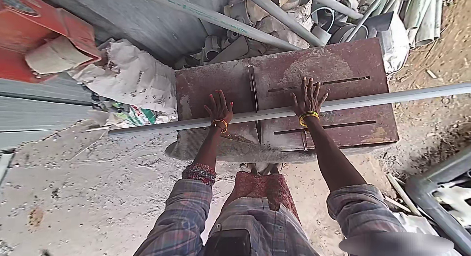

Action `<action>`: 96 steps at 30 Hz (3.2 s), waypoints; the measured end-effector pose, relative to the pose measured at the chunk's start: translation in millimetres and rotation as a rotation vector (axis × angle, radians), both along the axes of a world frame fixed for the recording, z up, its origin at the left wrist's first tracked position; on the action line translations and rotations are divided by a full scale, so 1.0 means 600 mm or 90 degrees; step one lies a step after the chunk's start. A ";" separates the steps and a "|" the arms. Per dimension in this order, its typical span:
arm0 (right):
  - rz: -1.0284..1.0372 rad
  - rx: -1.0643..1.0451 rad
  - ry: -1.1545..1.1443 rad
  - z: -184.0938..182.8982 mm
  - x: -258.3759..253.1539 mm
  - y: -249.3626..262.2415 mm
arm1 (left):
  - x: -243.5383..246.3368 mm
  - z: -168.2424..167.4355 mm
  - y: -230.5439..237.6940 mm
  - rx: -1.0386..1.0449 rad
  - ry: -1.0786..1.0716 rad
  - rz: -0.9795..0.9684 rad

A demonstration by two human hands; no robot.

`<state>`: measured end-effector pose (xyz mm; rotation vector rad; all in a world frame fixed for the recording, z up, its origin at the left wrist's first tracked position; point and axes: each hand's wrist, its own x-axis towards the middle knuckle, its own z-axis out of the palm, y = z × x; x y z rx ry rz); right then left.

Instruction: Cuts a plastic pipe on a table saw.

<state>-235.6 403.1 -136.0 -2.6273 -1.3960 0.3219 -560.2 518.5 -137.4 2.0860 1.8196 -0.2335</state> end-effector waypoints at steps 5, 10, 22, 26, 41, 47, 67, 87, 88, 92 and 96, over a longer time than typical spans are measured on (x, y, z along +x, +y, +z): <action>-0.011 -0.017 -0.002 0.004 0.001 0.010 | -0.004 -0.014 -0.012 0.226 -0.119 0.044; -0.026 0.016 -0.023 -0.007 0.001 0.011 | -0.031 -0.021 -0.091 0.331 -0.125 -0.027; 0.153 0.156 -0.010 -0.014 -0.022 -0.061 | -0.022 0.019 -0.039 0.052 -0.004 -0.072; 0.110 0.072 -0.017 -0.017 -0.025 -0.047 | -0.022 0.020 -0.033 0.028 -0.012 -0.076; 0.031 -0.007 0.003 0.000 -0.021 0.004 | -0.017 -0.006 -0.020 0.151 -0.086 -0.006; 0.037 -0.001 -0.002 0.000 -0.019 0.017 | -0.012 -0.011 0.006 0.149 -0.069 -0.016; -0.079 0.052 -0.011 -0.003 -0.020 0.041 | -0.015 -0.012 -0.012 0.220 -0.141 0.189; -0.111 0.066 -0.031 -0.005 -0.025 -0.117 | -0.132 -0.023 -0.176 0.343 -0.151 0.004; -0.117 0.060 -0.043 -0.005 -0.025 -0.140 | -0.166 -0.023 -0.210 0.341 -0.162 -0.053; -0.107 0.036 -0.042 0.002 -0.023 -0.174 | -0.289 -0.017 -0.264 0.322 -0.125 -0.270; -0.112 0.011 -0.004 0.017 -0.025 -0.175 | -0.311 0.039 -0.219 0.111 -0.036 -0.334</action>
